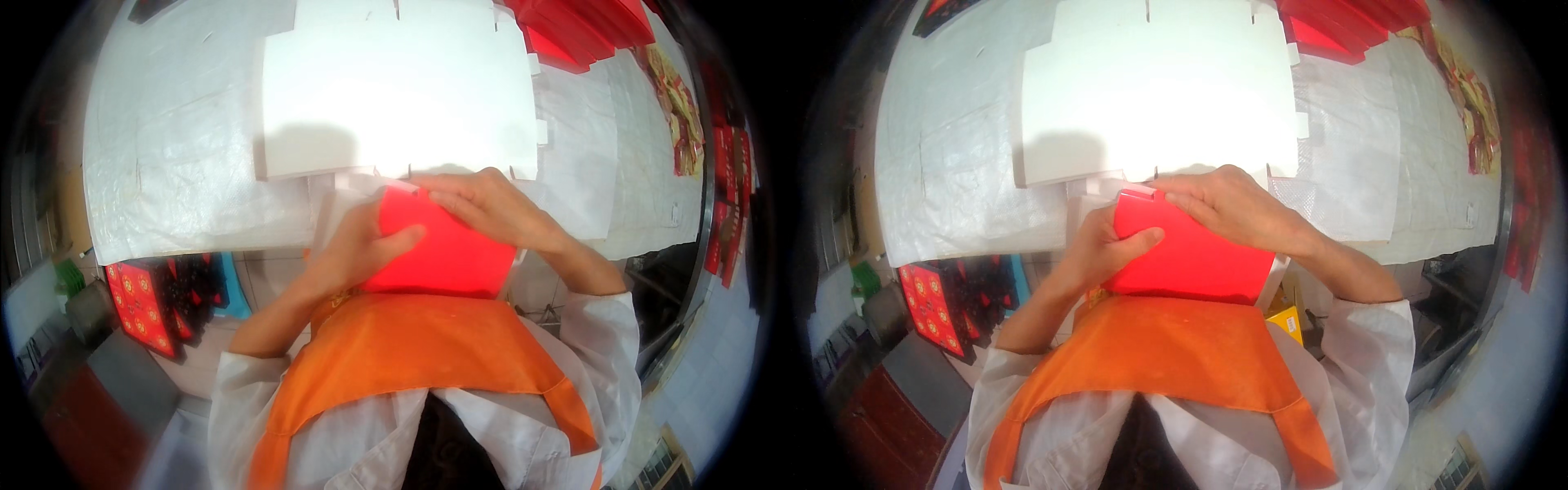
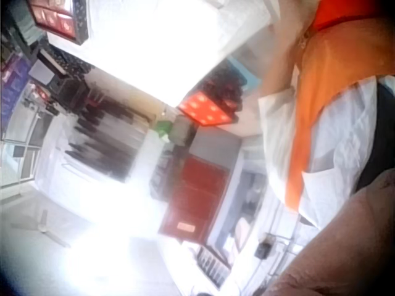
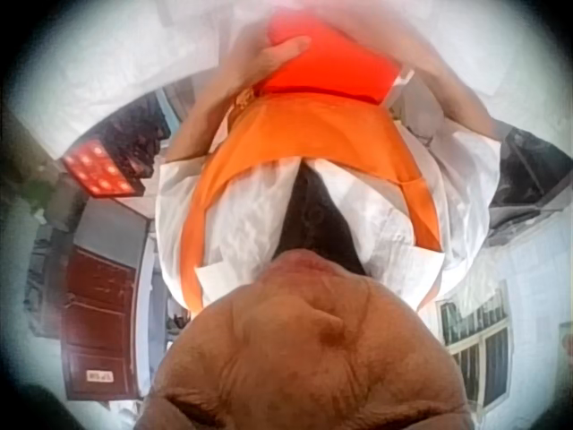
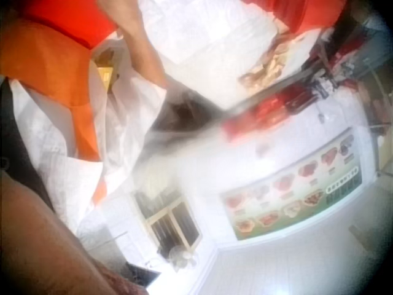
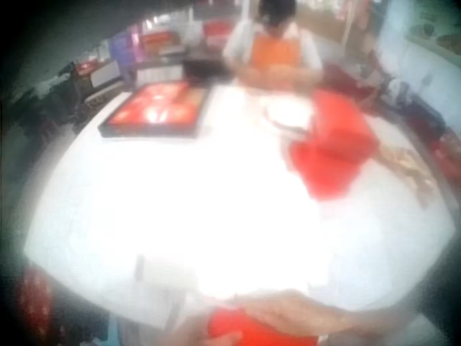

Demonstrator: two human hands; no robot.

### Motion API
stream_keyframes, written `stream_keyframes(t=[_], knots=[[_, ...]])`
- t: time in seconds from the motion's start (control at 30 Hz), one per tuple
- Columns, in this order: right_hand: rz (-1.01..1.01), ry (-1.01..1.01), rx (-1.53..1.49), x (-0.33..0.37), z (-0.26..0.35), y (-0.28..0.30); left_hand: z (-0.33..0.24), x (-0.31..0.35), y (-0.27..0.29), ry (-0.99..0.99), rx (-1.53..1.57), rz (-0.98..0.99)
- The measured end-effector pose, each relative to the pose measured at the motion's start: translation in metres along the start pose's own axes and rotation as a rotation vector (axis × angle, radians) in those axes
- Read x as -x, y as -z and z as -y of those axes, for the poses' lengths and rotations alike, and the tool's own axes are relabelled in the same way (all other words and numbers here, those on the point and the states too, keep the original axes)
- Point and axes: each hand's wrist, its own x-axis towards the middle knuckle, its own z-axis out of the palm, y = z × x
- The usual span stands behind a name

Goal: The person assembles small red boxes by folding white cardboard pieces and inserting them into red plastic shells. They repeatedly pick up a white piece, fold it, and place it into a red shell, then stack the finished units on the table.

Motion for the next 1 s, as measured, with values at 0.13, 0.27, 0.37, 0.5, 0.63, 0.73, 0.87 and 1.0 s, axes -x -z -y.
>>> stream_keyframes(t=[0.13,0.27,0.37,0.5,0.63,0.73,0.87,1.0], knots=[[-0.03,-0.048,0.029,0.006,0.006,-0.002,-0.001,-0.002,-0.004,0.041,0.038,-0.034],[-0.081,0.031,0.069,0.013,0.007,-0.005,-0.001,-0.001,-0.006,0.012,0.038,-0.072],[-0.088,0.057,0.06,0.017,0.005,-0.005,-0.002,-0.001,-0.008,0.027,0.086,-0.054],[-0.115,0.119,0.062,0.019,0.002,-0.007,-0.006,-0.002,-0.007,0.042,0.12,-0.018],[-0.144,0.142,0.076,0.022,-0.002,-0.012,-0.004,0.0,-0.01,0.042,0.217,-0.034],[-0.165,0.137,0.083,0.025,-0.005,-0.014,-0.003,-0.001,-0.011,0.027,0.209,-0.035],[-0.171,0.145,0.016,0.03,-0.003,-0.015,-0.001,-0.003,-0.012,0.024,0.169,-0.048],[-0.146,0.128,-0.047,0.03,-0.004,-0.01,0.0,-0.006,-0.011,-0.047,0.104,-0.077]])
